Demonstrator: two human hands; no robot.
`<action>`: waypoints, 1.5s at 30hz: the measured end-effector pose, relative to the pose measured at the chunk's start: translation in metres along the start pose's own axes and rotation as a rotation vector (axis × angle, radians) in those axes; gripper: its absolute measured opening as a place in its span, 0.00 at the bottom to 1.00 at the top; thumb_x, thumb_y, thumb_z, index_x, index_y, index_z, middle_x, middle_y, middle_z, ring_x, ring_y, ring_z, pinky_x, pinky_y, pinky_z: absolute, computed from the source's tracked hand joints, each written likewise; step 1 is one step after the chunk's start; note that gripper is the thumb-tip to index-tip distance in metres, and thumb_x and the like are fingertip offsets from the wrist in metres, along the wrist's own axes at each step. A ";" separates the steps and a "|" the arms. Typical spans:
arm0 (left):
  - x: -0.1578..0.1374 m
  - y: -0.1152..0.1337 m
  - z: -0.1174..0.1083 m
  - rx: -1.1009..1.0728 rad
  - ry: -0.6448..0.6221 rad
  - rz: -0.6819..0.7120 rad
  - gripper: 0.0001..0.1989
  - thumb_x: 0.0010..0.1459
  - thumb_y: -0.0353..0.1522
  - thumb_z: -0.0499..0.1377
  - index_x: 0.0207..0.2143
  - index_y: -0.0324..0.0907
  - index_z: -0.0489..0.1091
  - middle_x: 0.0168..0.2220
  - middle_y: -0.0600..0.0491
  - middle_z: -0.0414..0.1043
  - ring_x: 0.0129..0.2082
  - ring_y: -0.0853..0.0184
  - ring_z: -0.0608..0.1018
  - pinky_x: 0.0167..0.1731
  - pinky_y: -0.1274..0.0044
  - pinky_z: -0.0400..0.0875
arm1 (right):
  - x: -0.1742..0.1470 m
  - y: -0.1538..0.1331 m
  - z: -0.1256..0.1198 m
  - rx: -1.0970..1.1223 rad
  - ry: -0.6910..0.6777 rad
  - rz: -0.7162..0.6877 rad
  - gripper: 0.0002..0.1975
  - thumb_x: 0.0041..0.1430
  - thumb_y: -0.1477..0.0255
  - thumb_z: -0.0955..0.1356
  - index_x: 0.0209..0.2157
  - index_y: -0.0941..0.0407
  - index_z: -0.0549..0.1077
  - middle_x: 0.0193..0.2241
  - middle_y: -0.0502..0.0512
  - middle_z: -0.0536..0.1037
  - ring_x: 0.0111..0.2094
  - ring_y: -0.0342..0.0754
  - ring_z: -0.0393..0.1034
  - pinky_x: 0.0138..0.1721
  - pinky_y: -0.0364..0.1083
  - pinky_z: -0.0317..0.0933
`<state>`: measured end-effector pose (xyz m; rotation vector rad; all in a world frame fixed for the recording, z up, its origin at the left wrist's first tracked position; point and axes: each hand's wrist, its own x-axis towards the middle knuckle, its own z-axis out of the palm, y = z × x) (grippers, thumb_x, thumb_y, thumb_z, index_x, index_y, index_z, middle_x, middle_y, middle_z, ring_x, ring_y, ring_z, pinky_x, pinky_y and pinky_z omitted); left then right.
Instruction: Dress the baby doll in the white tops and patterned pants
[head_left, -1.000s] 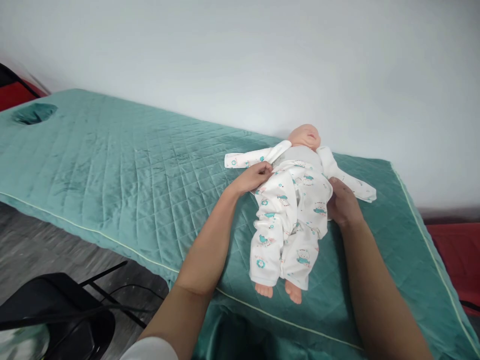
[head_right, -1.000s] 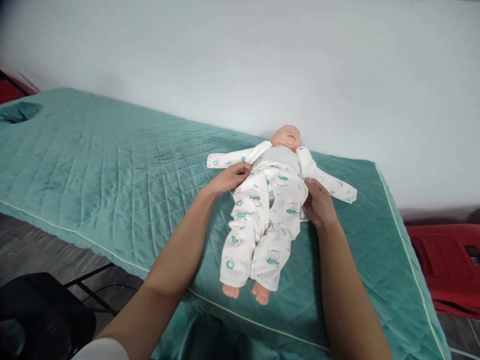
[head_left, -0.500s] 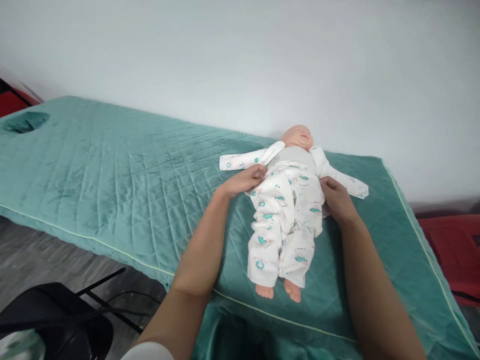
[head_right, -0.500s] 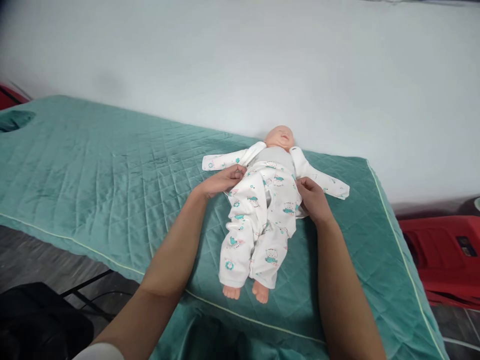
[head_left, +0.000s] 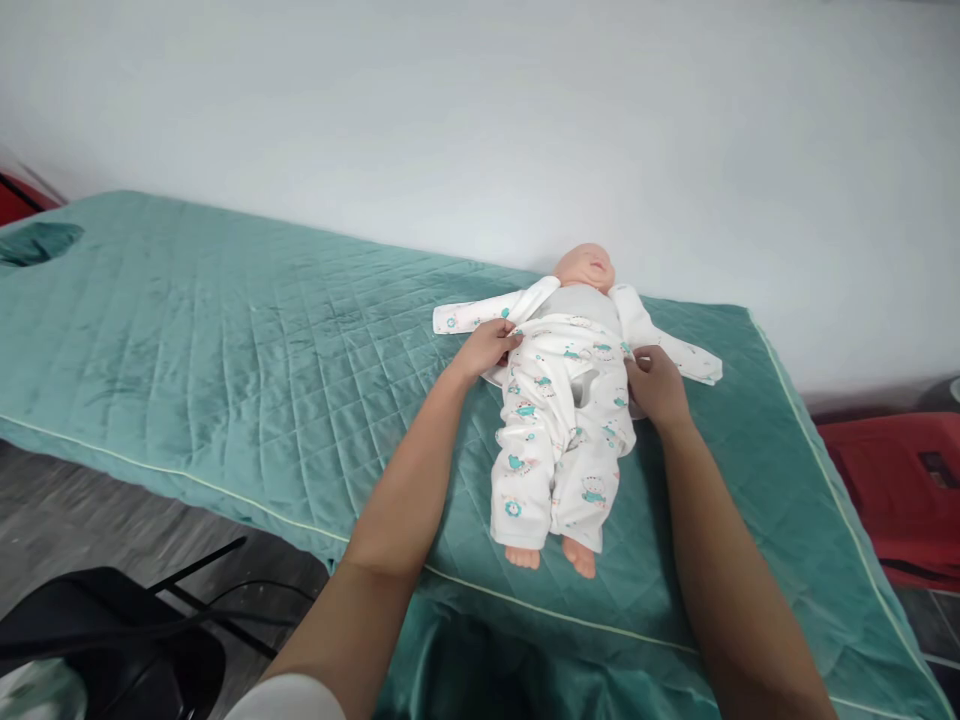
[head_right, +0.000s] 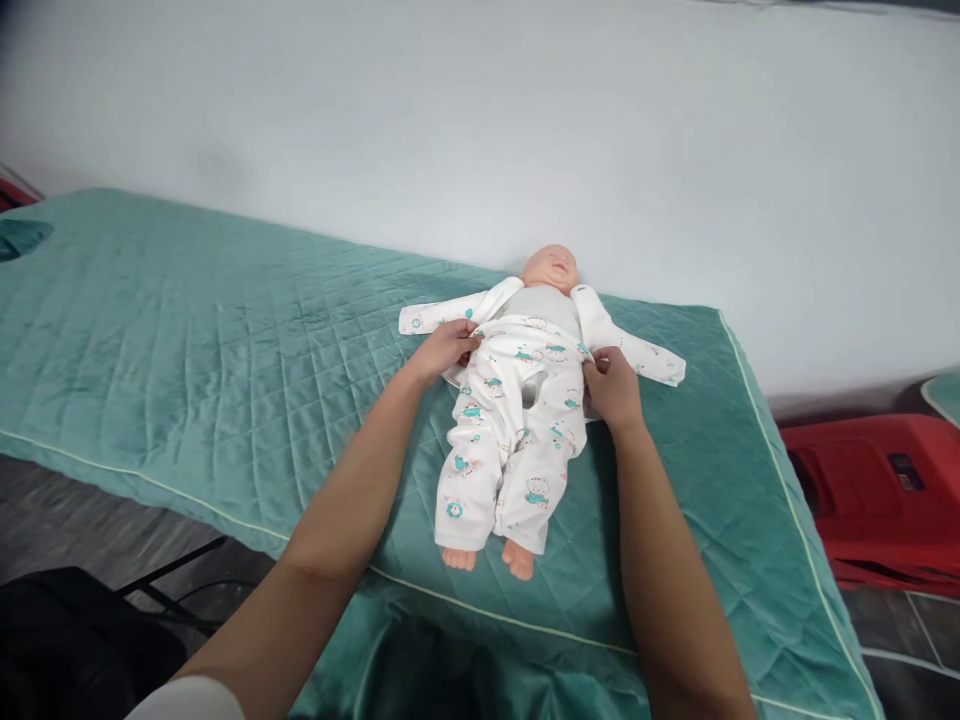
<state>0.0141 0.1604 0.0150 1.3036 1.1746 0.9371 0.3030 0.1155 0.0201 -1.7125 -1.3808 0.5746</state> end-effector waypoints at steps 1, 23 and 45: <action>0.001 -0.001 0.000 0.031 -0.004 -0.011 0.05 0.53 0.33 0.60 0.31 0.42 0.66 0.23 0.59 0.64 0.22 0.72 0.68 0.26 0.79 0.64 | 0.000 0.000 0.001 -0.064 0.025 -0.029 0.07 0.51 0.65 0.69 0.31 0.51 0.69 0.24 0.51 0.77 0.25 0.49 0.69 0.29 0.47 0.60; 0.004 0.030 -0.005 0.208 -0.282 -0.025 0.11 0.45 0.26 0.55 0.31 0.40 0.76 0.28 0.51 0.76 0.25 0.67 0.74 0.28 0.76 0.70 | -0.006 -0.007 0.004 0.509 -0.168 0.138 0.18 0.52 0.52 0.73 0.28 0.52 0.71 0.19 0.47 0.68 0.20 0.45 0.61 0.21 0.45 0.57; 0.000 0.025 0.000 0.109 -0.383 -0.081 0.20 0.41 0.20 0.54 0.36 0.40 0.76 0.33 0.53 0.79 0.31 0.67 0.78 0.30 0.80 0.72 | -0.011 -0.014 -0.020 0.566 -0.473 0.161 0.17 0.42 0.66 0.80 0.34 0.54 0.76 0.27 0.47 0.77 0.21 0.39 0.62 0.19 0.40 0.55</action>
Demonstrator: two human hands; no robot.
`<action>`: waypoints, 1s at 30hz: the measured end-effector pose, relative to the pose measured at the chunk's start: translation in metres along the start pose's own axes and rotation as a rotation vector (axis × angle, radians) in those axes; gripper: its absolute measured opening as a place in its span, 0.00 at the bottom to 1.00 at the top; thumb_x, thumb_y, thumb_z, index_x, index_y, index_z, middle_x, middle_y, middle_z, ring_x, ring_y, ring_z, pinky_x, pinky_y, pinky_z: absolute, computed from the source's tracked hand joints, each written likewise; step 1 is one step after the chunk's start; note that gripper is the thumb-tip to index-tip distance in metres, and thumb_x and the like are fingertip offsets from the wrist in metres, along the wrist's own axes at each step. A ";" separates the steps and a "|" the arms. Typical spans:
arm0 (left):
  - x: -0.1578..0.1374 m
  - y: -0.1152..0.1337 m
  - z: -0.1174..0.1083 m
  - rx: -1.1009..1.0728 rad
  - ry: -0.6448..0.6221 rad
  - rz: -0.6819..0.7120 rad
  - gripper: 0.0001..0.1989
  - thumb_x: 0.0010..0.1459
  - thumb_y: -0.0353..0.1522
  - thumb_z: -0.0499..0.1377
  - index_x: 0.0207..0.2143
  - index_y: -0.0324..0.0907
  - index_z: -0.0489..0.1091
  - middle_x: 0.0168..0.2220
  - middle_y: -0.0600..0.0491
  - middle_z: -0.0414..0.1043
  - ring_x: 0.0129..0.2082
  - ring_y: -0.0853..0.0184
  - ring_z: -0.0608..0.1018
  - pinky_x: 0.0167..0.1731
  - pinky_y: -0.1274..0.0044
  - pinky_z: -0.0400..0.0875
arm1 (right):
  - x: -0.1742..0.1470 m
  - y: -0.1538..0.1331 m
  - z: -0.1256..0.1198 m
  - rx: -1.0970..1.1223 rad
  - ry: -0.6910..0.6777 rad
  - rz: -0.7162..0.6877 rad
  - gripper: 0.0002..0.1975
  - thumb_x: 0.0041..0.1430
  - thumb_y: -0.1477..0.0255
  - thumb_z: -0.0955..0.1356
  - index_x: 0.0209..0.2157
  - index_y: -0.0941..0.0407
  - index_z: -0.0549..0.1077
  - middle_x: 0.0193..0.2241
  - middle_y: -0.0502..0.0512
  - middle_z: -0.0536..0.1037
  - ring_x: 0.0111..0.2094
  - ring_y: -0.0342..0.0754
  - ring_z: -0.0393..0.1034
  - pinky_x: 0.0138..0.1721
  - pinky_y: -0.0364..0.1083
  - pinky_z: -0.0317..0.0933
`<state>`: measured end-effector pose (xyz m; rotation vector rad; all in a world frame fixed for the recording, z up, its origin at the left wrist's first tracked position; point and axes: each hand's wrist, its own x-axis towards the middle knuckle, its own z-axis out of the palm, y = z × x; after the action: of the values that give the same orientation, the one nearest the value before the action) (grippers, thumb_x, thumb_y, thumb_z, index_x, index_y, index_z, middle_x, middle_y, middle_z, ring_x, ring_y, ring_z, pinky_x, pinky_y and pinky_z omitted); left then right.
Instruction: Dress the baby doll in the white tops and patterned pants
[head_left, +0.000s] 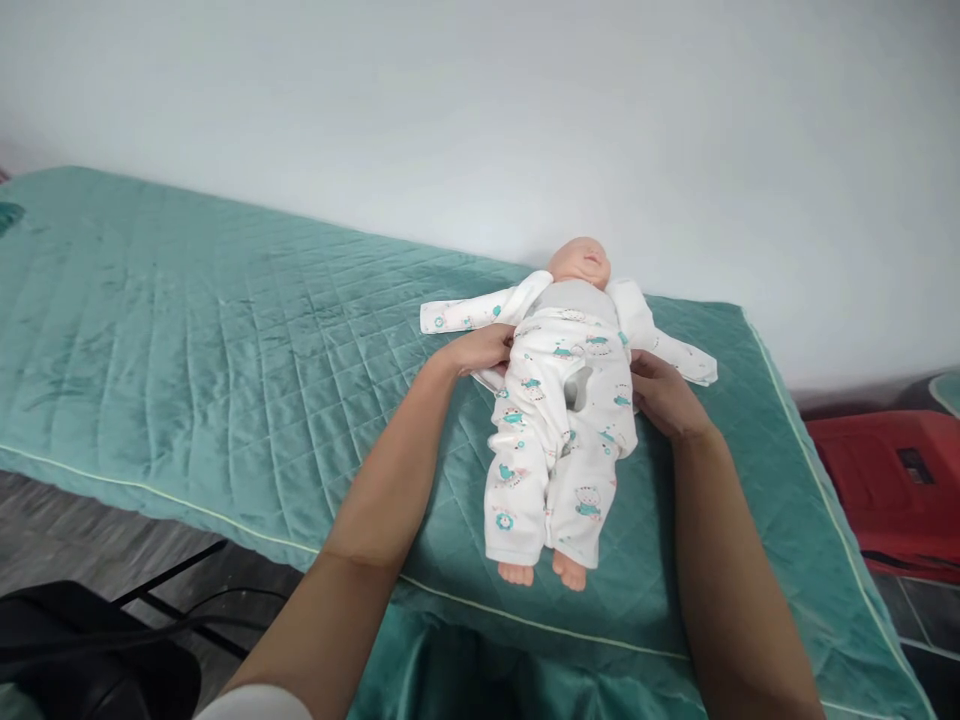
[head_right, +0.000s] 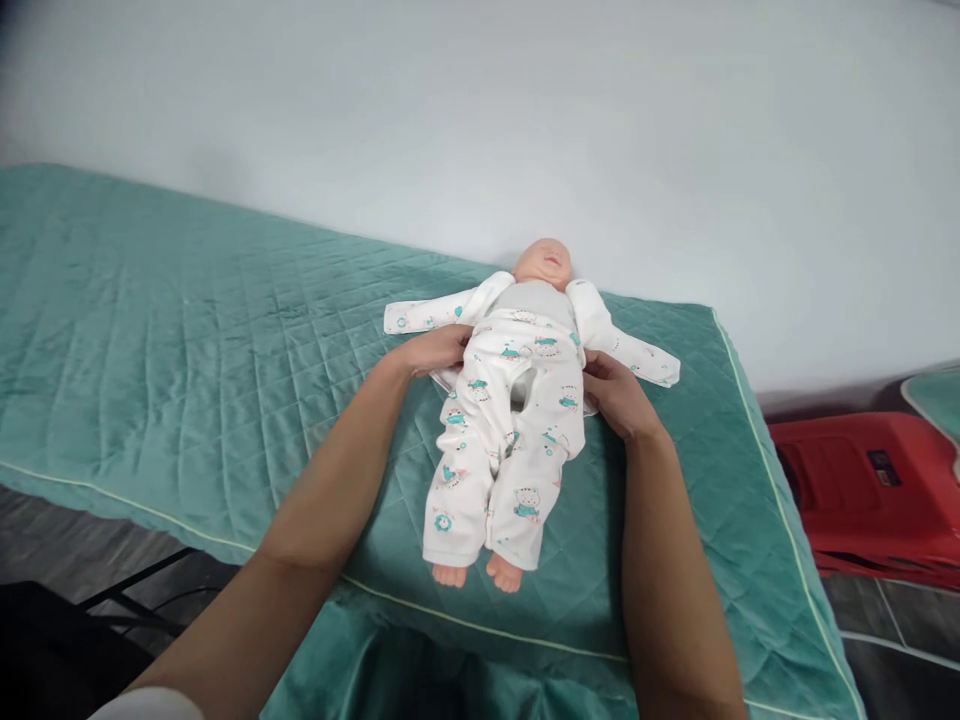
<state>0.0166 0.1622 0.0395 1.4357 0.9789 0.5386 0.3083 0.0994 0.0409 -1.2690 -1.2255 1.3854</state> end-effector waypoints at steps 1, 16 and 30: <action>0.000 0.001 0.001 0.019 -0.001 0.002 0.20 0.40 0.20 0.54 0.35 0.40 0.76 0.32 0.53 0.79 0.30 0.67 0.78 0.29 0.80 0.71 | 0.000 -0.001 0.001 -0.012 0.015 0.006 0.17 0.42 0.65 0.80 0.33 0.54 0.75 0.26 0.47 0.76 0.20 0.38 0.60 0.18 0.40 0.54; 0.005 0.004 0.004 0.064 -0.027 -0.053 0.16 0.35 0.21 0.55 0.29 0.39 0.75 0.24 0.54 0.77 0.23 0.66 0.78 0.22 0.81 0.68 | 0.018 0.016 0.008 -0.126 0.187 -0.145 0.16 0.41 0.67 0.77 0.30 0.53 0.70 0.27 0.46 0.77 0.26 0.44 0.66 0.27 0.43 0.62; 0.012 -0.011 0.012 -0.348 -0.031 0.163 0.23 0.44 0.27 0.67 0.46 0.37 0.75 0.41 0.47 0.81 0.40 0.62 0.81 0.40 0.73 0.76 | 0.011 0.003 0.012 -0.104 0.176 -0.183 0.20 0.40 0.60 0.79 0.33 0.52 0.73 0.35 0.50 0.82 0.37 0.54 0.76 0.37 0.51 0.71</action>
<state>0.0304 0.1640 0.0243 1.2107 0.7057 0.7644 0.2957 0.1088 0.0364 -1.2863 -1.2695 1.0684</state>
